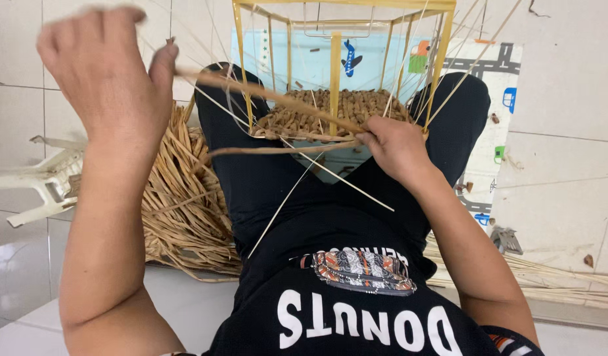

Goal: The person weaves strips of bamboo around a wooden frame to form the sides of a basket.

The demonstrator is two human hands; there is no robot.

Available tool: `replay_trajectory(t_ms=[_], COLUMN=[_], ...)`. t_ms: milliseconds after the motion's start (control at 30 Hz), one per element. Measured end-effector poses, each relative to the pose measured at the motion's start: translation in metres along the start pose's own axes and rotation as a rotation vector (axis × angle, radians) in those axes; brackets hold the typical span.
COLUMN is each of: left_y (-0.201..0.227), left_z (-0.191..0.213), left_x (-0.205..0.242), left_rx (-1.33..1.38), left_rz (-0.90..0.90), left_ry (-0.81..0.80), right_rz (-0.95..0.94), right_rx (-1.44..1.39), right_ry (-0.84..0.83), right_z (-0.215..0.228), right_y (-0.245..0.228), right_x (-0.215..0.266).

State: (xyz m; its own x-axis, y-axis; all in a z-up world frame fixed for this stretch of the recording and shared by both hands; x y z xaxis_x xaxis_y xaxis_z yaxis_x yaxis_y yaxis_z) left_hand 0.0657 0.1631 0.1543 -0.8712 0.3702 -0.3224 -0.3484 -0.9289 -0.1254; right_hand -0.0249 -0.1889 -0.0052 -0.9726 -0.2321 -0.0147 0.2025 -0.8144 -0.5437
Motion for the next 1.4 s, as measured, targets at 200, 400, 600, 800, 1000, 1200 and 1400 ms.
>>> replay_trajectory(t_ms=[200, 400, 600, 800, 1000, 1200, 1400], left_y=[0.119, 0.179, 0.184, 0.18, 0.192, 0.146, 0.148], left_z=[-0.055, -0.114, -0.111, -0.111, -0.104, -0.107, -0.1], left_x=[0.036, 0.07, 0.1, 0.084, 0.133, 0.126, 0.121], left_rx=[0.578, 0.392, 0.825, 0.496, 0.768, 0.919, 0.85], left_rz=[-0.456, -0.46, -0.251, -0.397, -0.322, 0.215, 0.066], left_ry=[-0.081, -0.193, -0.153, -0.119, -0.78, -0.523, -0.715], right_rz=[-0.067, -0.027, -0.02, -0.037, -0.011, -0.057, -0.003], right_rx=[-0.045, -0.065, -0.054, -0.043, -0.024, -0.033, -0.183], right_ry=[-0.005, 0.07, 0.033, -0.05, 0.019, -0.121, -0.087], right_z=[0.0, -0.005, -0.007, -0.003, -0.006, 0.004, 0.004], right_y=[-0.003, -0.003, -0.002, -0.004, -0.006, -0.014, -0.005], right_x=[0.0, 0.009, 0.007, 0.004, 0.004, 0.0, 0.004])
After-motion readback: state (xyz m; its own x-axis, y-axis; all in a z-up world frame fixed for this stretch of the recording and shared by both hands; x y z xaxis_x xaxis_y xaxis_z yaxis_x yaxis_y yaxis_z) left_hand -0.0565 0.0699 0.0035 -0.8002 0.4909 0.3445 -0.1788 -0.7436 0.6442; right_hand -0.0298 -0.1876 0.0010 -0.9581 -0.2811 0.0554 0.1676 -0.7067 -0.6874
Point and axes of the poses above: each hand's wrist, its own x-axis away from the middle knuckle, its own z-axis out of the back of the hand, y = z × x, the point moved 1 cm from there along -x, towards the middle knuckle, and after that the axes turned 3 degrees about x, right-handed, at the moved point
